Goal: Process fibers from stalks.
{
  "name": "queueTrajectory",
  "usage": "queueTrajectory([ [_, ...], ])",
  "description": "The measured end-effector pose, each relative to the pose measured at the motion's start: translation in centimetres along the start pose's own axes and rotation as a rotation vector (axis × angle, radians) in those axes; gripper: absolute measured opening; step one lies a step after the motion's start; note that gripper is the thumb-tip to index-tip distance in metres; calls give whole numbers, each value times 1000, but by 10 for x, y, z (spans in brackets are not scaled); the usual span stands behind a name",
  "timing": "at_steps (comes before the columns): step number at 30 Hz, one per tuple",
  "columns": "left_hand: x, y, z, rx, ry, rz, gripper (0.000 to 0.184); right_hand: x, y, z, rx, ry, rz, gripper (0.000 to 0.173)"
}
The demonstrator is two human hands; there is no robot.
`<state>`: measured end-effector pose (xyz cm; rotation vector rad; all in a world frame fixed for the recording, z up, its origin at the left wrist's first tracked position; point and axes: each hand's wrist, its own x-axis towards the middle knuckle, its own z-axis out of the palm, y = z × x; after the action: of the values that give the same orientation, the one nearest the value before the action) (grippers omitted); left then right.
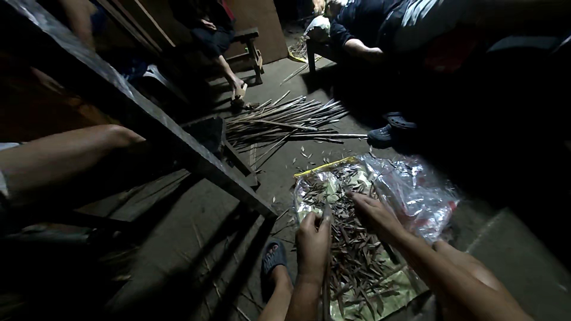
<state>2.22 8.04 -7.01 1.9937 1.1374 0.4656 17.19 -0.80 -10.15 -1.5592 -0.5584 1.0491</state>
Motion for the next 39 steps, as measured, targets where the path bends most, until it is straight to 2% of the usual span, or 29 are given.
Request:
queueTrajectory([
  [2,4,1,-1,-169,-10,-88,14,-10,-2,9,199,-142,8,42],
  [4,6,0,2,-294,-3,-129,12,-19,-6,15,275,-256,1,45],
  [9,10,4,9,-405,-13,-205,12,-29,-8,23,266,-365,-25,50],
  [15,11,7,9,-420,-31,-213,13,-29,-7,22,248,-334,-32,50],
  [20,7,8,15,-488,-104,-216,13,-26,-7,23,125,-139,44,30],
  [24,10,10,10,-564,-102,-228,13,-23,-8,25,113,-145,90,15],
  [27,13,10,3,-698,-107,-272,9,-19,-8,21,216,-163,84,9],
  [29,12,10,4,-744,-117,-289,9,-21,-9,20,271,-159,80,6],
  [35,3,9,12,-808,-170,-309,7,-23,-4,26,268,-2,-3,7],
  [38,6,6,12,-802,-148,-327,5,-20,-5,24,243,-36,45,5],
  [39,8,6,12,-769,-137,-330,5,-19,-6,21,231,-65,52,11],
])
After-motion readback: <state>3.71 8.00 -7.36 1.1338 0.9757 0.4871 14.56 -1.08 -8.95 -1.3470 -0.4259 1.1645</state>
